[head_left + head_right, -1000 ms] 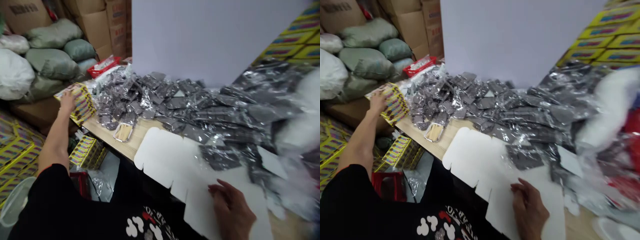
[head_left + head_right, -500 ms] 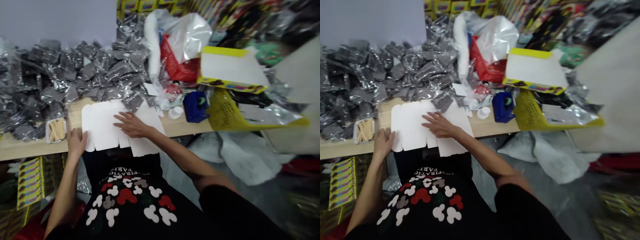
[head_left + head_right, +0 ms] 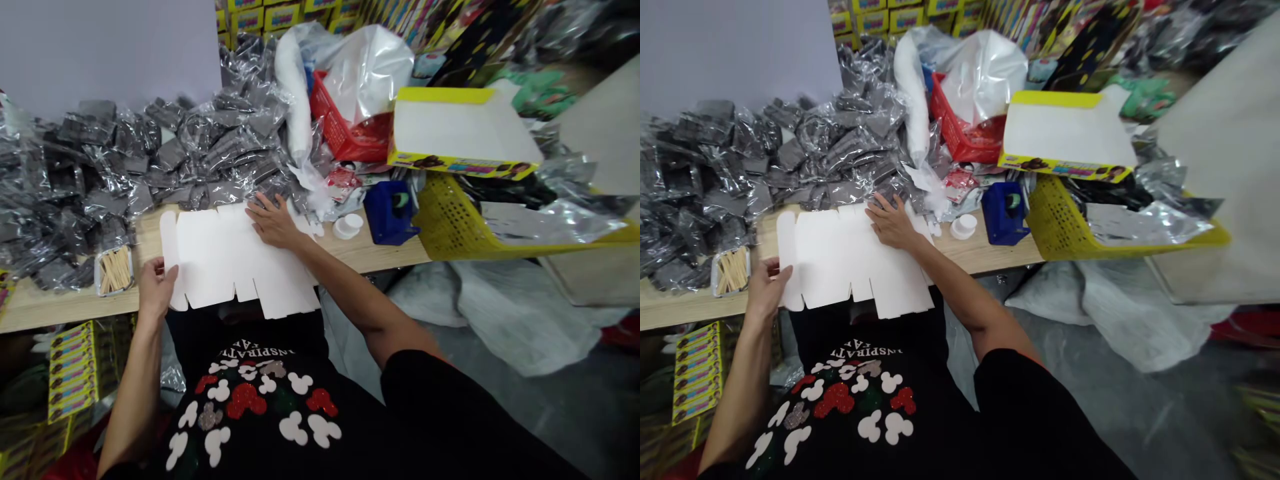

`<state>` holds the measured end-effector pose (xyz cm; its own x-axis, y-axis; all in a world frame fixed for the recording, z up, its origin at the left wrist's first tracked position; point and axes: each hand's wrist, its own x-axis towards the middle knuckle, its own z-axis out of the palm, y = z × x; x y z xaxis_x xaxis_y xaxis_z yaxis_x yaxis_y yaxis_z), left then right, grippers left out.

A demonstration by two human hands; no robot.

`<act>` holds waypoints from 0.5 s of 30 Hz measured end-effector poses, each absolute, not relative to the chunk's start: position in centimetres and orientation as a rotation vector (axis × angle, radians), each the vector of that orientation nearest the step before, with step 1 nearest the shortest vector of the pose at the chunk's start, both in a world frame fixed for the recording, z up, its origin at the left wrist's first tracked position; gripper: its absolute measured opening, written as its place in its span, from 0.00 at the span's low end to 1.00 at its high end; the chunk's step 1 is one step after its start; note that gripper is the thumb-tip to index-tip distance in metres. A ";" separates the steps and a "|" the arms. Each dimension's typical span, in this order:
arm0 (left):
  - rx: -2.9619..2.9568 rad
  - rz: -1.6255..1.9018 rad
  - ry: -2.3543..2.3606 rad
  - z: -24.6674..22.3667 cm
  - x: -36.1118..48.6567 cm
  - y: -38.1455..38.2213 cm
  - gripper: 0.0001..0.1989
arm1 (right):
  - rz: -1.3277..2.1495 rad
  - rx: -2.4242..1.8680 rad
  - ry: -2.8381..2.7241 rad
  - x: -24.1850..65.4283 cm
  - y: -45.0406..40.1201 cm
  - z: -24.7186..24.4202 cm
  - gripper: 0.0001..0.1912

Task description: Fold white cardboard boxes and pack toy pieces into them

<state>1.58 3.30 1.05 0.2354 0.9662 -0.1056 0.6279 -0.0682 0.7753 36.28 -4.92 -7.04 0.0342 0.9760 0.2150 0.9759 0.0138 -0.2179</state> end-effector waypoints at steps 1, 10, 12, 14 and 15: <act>1.654 0.596 1.443 2.0 2.0 3.4 0.24 | 0.000 -2.004 -1.996 36.4 -4.9 -7.0 0.26; 1.659 0.624 1.282 15.3 2.2 3.2 0.40 | 0.056 -1.942 -1.972 39.5 -4.3 -6.4 0.27; 1.685 0.623 1.386 17.6 -0.4 3.0 0.39 | 0.035 -1.928 -1.980 39.6 -4.2 -6.5 0.27; 1.726 0.675 1.483 19.1 -3.8 2.8 0.34 | 0.025 -1.911 -1.993 39.5 -4.1 -6.8 0.27; 1.763 0.729 1.518 19.6 -5.6 2.7 0.31 | 0.032 -1.903 -1.993 39.4 -4.0 -6.9 0.26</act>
<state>-5.57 2.71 19.60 0.1588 0.9871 -0.0221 0.6002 -0.0787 0.7960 39.43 -4.03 -6.91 -0.0081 0.9664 0.2569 0.9578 0.0814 -0.2757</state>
